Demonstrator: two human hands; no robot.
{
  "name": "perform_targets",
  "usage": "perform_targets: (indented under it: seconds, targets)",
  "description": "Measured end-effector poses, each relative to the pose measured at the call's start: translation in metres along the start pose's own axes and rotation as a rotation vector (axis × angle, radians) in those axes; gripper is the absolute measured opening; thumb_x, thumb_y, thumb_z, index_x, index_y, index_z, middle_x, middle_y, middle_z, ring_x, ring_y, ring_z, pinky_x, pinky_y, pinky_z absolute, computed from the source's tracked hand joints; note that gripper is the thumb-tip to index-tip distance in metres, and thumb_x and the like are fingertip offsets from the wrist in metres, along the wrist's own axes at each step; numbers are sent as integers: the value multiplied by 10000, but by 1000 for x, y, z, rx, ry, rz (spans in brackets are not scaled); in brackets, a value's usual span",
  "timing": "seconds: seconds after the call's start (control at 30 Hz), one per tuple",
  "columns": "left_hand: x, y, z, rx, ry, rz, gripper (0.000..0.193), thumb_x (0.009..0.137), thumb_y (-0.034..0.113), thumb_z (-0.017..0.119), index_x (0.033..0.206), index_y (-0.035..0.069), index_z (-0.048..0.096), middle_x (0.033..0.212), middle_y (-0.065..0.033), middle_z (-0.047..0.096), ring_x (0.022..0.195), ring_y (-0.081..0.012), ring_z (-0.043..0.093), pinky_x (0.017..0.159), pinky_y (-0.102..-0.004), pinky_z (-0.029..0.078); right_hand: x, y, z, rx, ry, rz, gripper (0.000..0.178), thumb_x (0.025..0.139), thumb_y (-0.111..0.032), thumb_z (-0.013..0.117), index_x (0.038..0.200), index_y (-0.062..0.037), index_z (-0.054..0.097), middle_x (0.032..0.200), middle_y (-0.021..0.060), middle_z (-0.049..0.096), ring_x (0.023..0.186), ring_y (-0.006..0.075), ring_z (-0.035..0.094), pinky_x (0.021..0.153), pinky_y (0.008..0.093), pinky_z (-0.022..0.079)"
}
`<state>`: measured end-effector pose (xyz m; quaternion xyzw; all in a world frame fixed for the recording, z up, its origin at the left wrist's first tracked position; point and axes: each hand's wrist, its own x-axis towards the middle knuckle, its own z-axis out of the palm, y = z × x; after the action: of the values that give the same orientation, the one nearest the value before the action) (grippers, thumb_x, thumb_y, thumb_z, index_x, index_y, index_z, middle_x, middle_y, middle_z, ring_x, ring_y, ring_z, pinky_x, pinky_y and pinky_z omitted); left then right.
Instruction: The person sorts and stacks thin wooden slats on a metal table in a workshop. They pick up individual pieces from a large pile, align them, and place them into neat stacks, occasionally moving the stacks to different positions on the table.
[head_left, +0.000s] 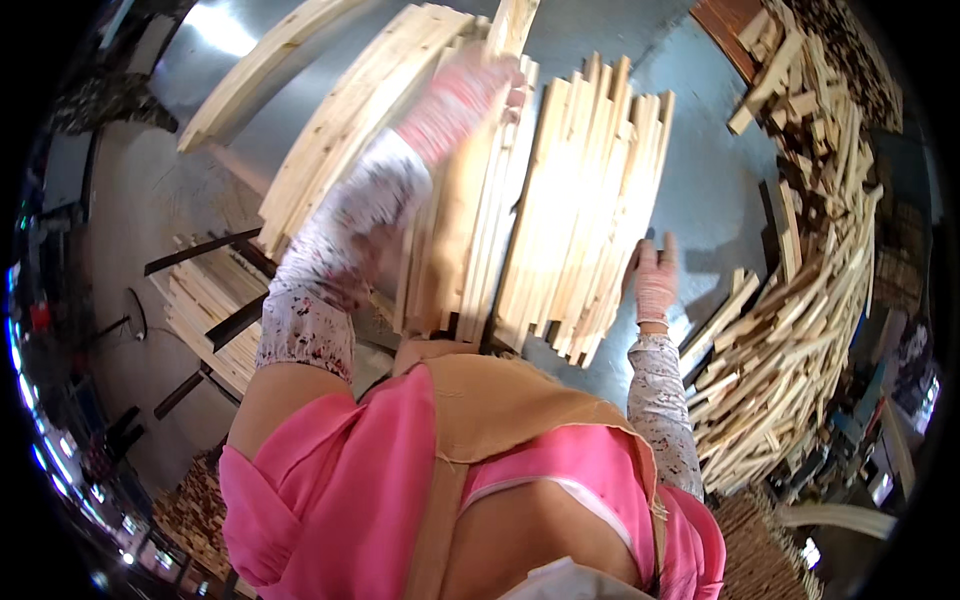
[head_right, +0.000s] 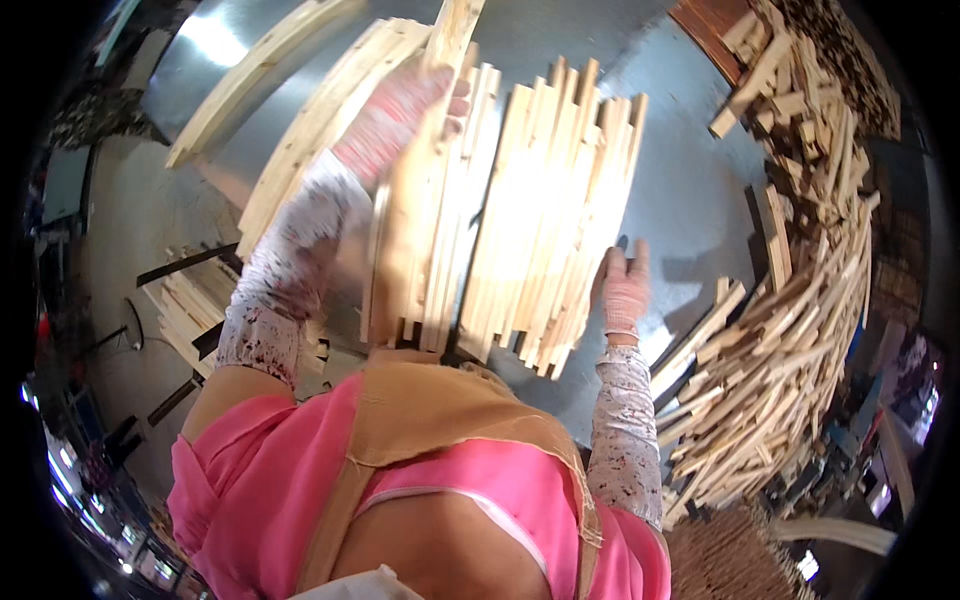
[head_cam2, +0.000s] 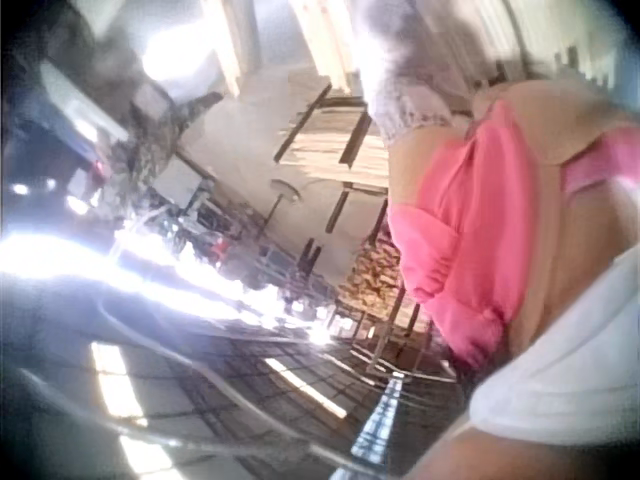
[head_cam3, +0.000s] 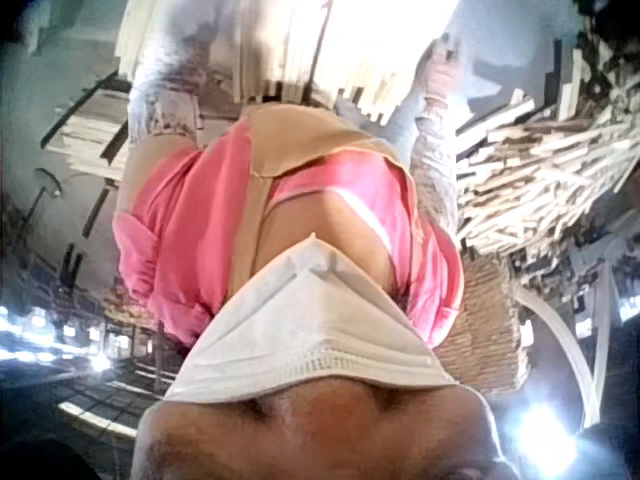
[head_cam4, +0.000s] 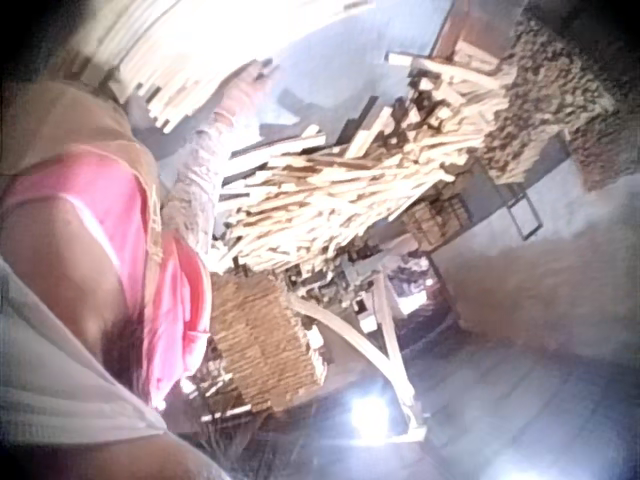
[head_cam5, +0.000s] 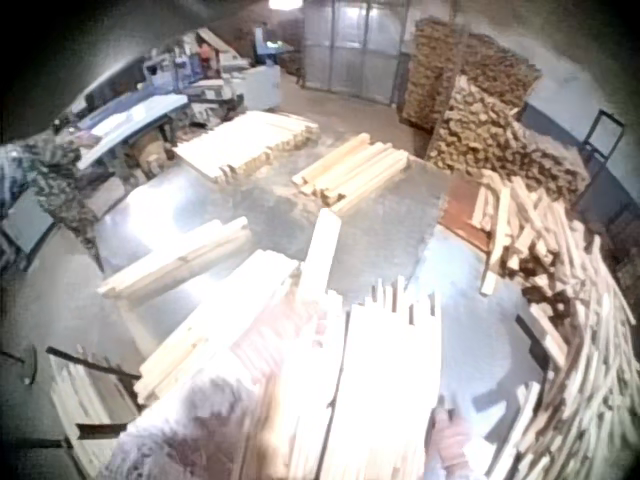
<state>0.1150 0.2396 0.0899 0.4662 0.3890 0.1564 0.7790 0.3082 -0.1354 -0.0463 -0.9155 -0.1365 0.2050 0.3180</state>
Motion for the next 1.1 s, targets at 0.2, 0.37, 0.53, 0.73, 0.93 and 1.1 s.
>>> perform_targets:
  seconds: [0.2,0.37,0.53,0.73,0.93,1.1]
  targets:
    - [28,23,-175,1320,345,172,550,1106,508,376,1426,144,636,1354,-219,691,1253,-448,620,1099,-481,478,35,-142,38,-124,72,-555,570,979,-325,690,1458,-23,628,1067,155,773,1048,327,714,964,447,548]
    - [36,-47,-265,1605,334,236,584,1053,509,464,1482,138,605,1389,-169,677,1271,-367,628,1108,-478,478,84,-251,100,-517,-201,-758,560,989,-440,639,1444,-113,648,1325,160,706,1299,336,604,1147,443,455]
    - [25,-33,-196,1644,512,474,592,980,467,629,1450,107,625,1341,-152,696,1227,-358,651,1091,-477,494,143,-293,171,-664,-101,-965,508,1009,-467,550,1377,-140,675,1308,142,722,1277,341,630,1096,471,476]
    - [24,-53,-119,1550,-163,619,477,1037,416,635,1367,72,660,1257,-156,721,1199,-339,676,1059,-493,537,166,-295,195,-833,-131,-944,491,1049,-505,494,1289,-179,772,1292,88,749,1281,320,637,1057,522,485]
    - [45,-55,-44,1683,-761,247,387,992,340,628,1294,98,622,1209,-137,663,1149,-280,631,1047,-461,523,131,-338,134,-414,-282,-1122,394,962,-412,633,891,-49,770,987,187,737,1019,417,665,936,497,526]
    - [36,63,-20,1583,-795,1353,155,859,178,748,999,126,705,922,-72,677,903,-227,640,959,-397,532,178,-297,68,47,-126,-812,460,1037,-467,546,1260,-123,755,1232,141,733,1269,361,606,1076,476,475]
